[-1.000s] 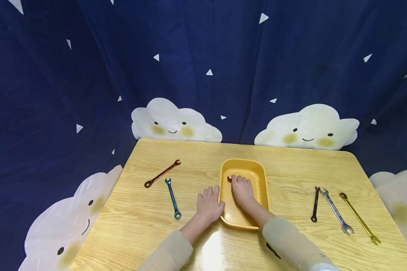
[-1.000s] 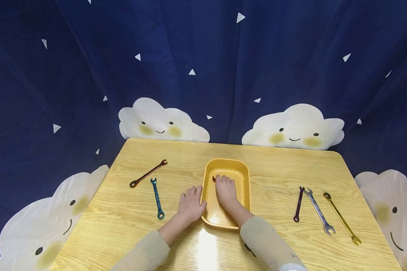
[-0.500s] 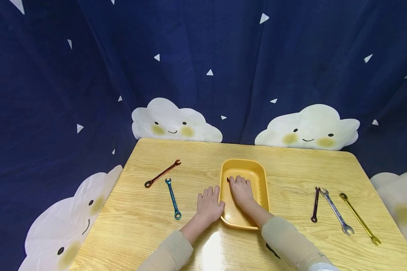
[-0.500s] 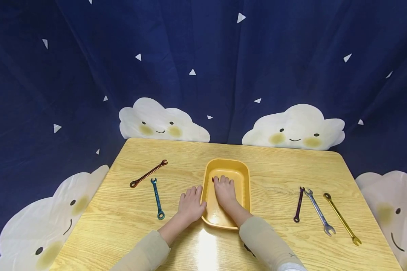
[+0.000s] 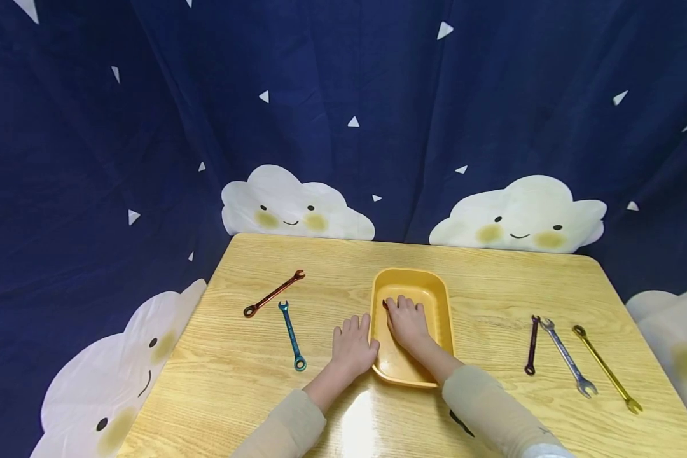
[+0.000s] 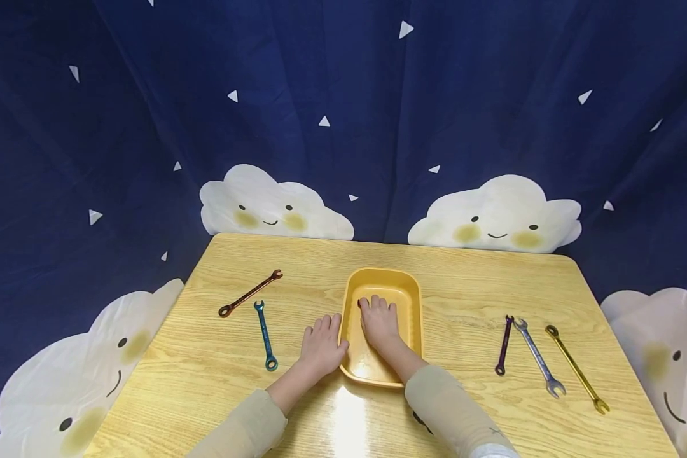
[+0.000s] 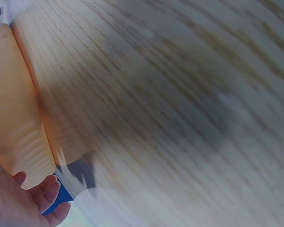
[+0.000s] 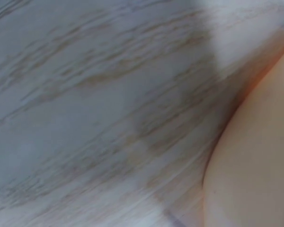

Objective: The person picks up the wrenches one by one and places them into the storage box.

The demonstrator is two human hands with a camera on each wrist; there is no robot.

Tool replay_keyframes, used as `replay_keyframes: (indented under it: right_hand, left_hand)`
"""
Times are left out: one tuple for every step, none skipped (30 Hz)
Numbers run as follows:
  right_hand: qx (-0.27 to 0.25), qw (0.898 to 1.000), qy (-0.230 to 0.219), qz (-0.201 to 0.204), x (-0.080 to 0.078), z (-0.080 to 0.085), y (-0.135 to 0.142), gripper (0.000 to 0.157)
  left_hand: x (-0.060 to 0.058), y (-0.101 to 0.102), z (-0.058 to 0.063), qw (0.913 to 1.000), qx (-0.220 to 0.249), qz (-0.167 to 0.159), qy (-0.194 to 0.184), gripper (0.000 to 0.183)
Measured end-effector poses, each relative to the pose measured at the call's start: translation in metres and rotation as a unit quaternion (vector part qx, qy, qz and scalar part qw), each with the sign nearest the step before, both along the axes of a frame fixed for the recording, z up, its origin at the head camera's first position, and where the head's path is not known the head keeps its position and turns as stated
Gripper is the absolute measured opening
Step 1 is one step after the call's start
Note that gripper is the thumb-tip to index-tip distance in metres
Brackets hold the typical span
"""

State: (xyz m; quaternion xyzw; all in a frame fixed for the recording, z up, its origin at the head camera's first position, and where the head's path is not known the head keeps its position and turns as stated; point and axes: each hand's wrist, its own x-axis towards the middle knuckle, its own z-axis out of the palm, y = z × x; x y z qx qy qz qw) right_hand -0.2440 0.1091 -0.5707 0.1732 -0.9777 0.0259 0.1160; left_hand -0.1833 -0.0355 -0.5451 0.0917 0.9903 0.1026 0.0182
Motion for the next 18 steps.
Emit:
replay_keyframes:
  right_hand:
    - [-0.003, 1.000, -0.003, 0.000, 0.000, 0.001, 0.000, 0.023]
    - [-0.006, 1.000, -0.006, 0.001, 0.000, 0.002, 0.000, 0.023]
    - [-0.010, 1.000, -0.007, 0.002, 0.001, 0.004, 0.000, 0.023]
    - [-0.012, 1.000, -0.008, 0.002, 0.001, 0.005, 0.001, 0.024]
    - [-0.013, 1.000, -0.008, 0.004, 0.002, 0.006, 0.001, 0.024]
    - [-0.014, 1.000, -0.007, 0.005, 0.002, 0.007, 0.001, 0.024]
    - [-0.018, 1.000, -0.006, 0.006, 0.002, 0.008, 0.001, 0.024]
    - [-0.023, 1.000, -0.005, 0.006, 0.003, 0.010, 0.001, 0.024]
    - [-0.028, 1.000, -0.006, 0.007, 0.003, 0.012, 0.001, 0.024]
    - [-0.031, 0.999, -0.006, 0.008, 0.003, 0.013, 0.001, 0.024]
    - [-0.036, 0.999, -0.006, 0.009, 0.003, 0.014, 0.001, 0.024]
    - [-0.040, 0.999, -0.008, 0.009, 0.003, 0.015, 0.002, 0.025]
    - [-0.045, 0.999, -0.007, 0.010, 0.004, 0.017, 0.002, 0.026]
    - [-0.049, 0.999, -0.008, 0.010, 0.004, 0.018, 0.003, 0.026]
    - [-0.052, 0.999, -0.009, 0.010, 0.004, 0.019, 0.004, 0.026]
    - [-0.056, 0.998, -0.010, 0.009, 0.004, 0.020, 0.004, 0.027]
    - [-0.058, 0.998, -0.011, 0.008, 0.005, 0.021, 0.005, 0.027]
    - [-0.061, 0.998, -0.012, 0.007, 0.005, 0.022, 0.006, 0.027]
  left_hand:
    - [0.000, 0.000, 0.000, 1.0000, 0.000, 0.000, 0.000, 0.048]
    - [0.000, 0.000, 0.000, 1.0000, -0.001, 0.001, -0.001, 0.049]
    - [0.000, 0.000, 0.001, 1.0000, -0.002, 0.000, -0.001, 0.049]
    - [0.000, 0.000, 0.001, 1.0000, -0.002, 0.001, -0.002, 0.050]
    - [0.000, 0.000, 0.001, 1.0000, -0.002, 0.001, -0.003, 0.050]
    - [0.000, 0.000, 0.002, 1.0000, -0.001, 0.001, -0.004, 0.050]
    - [0.000, 0.000, 0.002, 1.0000, -0.001, 0.001, -0.005, 0.051]
    - [0.000, 0.000, 0.002, 1.0000, -0.001, 0.000, -0.007, 0.051]
    - [0.000, 0.000, 0.002, 1.0000, -0.001, 0.000, -0.008, 0.051]
    - [0.000, 0.000, 0.002, 0.9999, -0.001, 0.000, -0.011, 0.051]
    - [0.000, 0.000, 0.003, 0.9999, 0.000, 0.000, -0.011, 0.052]
    - [0.000, 0.000, 0.003, 0.9999, -0.001, 0.000, -0.012, 0.052]
    - [0.000, 0.000, 0.003, 0.9999, -0.001, 0.000, -0.012, 0.052]
    - [0.000, 0.000, 0.003, 0.9999, -0.002, 0.000, -0.014, 0.052]
    - [0.000, 0.000, 0.003, 0.9999, -0.002, 0.001, -0.014, 0.053]
    - [0.000, 0.000, 0.003, 0.9999, -0.003, 0.001, -0.015, 0.053]
    - [0.000, 0.001, 0.002, 0.9999, -0.003, 0.002, -0.015, 0.053]
    - [0.000, 0.001, 0.002, 0.9999, -0.004, 0.002, -0.016, 0.053]
